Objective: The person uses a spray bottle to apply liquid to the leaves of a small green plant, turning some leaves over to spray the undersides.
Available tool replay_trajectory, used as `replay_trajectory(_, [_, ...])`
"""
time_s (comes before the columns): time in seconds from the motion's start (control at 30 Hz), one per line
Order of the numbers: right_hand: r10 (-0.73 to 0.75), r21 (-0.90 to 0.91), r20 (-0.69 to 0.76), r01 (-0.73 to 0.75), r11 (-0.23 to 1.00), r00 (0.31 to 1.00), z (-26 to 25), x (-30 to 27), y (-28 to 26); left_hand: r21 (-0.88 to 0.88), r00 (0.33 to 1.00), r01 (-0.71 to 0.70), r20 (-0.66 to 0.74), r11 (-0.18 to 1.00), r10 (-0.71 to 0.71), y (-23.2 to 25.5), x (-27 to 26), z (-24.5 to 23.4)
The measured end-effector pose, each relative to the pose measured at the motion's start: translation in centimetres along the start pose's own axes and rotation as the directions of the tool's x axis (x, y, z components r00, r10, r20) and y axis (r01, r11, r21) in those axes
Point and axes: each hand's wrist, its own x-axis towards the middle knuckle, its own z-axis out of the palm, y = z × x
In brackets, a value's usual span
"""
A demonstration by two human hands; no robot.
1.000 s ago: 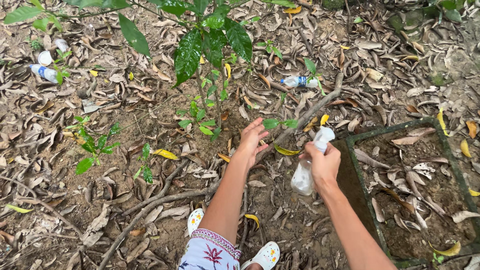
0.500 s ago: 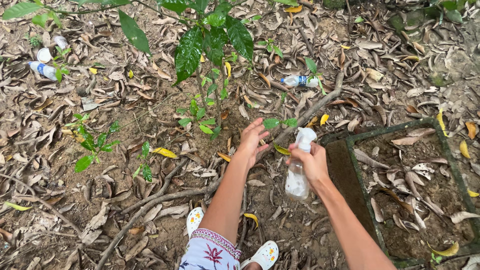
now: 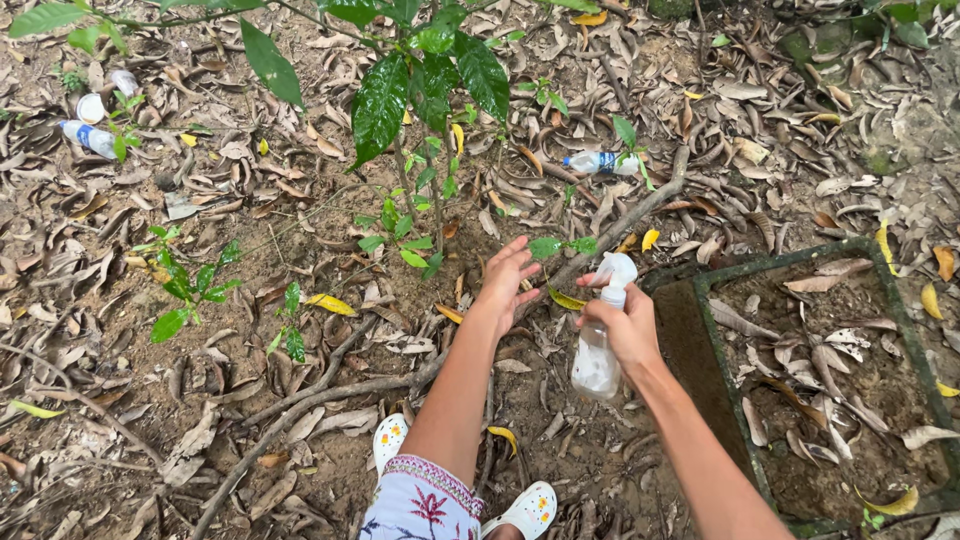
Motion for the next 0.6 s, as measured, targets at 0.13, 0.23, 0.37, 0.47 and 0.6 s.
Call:
replay_trajectory(0.13, [0.022,-0.126,-0.068,-0.031,0.992,0.997,-0.4,0.2,0.2,-0.009,1.0,-0.005,0.005,1.0,0.005,-0.1,0.4,0.0])
replay_trajectory(0.23, [0.092,-0.091,-0.044,-0.096,0.991,0.995,-0.1,0.3,0.1,0.008,1.0,-0.008,0.004,1.0,0.008,-0.2,0.3,0.1])
replay_trajectory(0.37, [0.019,-0.16,-0.013,-0.021,0.987,1.0,0.7,-0.3,-0.8,0.028,1.0,-0.001,-0.002,1.0,0.001,-0.3,0.0,0.4])
replay_trajectory(0.47, [-0.018,-0.21,-0.121,-0.008,0.978,0.992,1.0,-0.4,-1.1,0.027,1.0,0.0,0.002,1.0,0.0,-0.5,-0.1,0.2])
replay_trajectory(0.6, [0.095,-0.18,-0.055,-0.104,0.978,0.994,0.6,0.2,-0.1,-0.014,0.999,-0.032,-0.017,0.999,0.032,-1.5,0.1,-1.1])
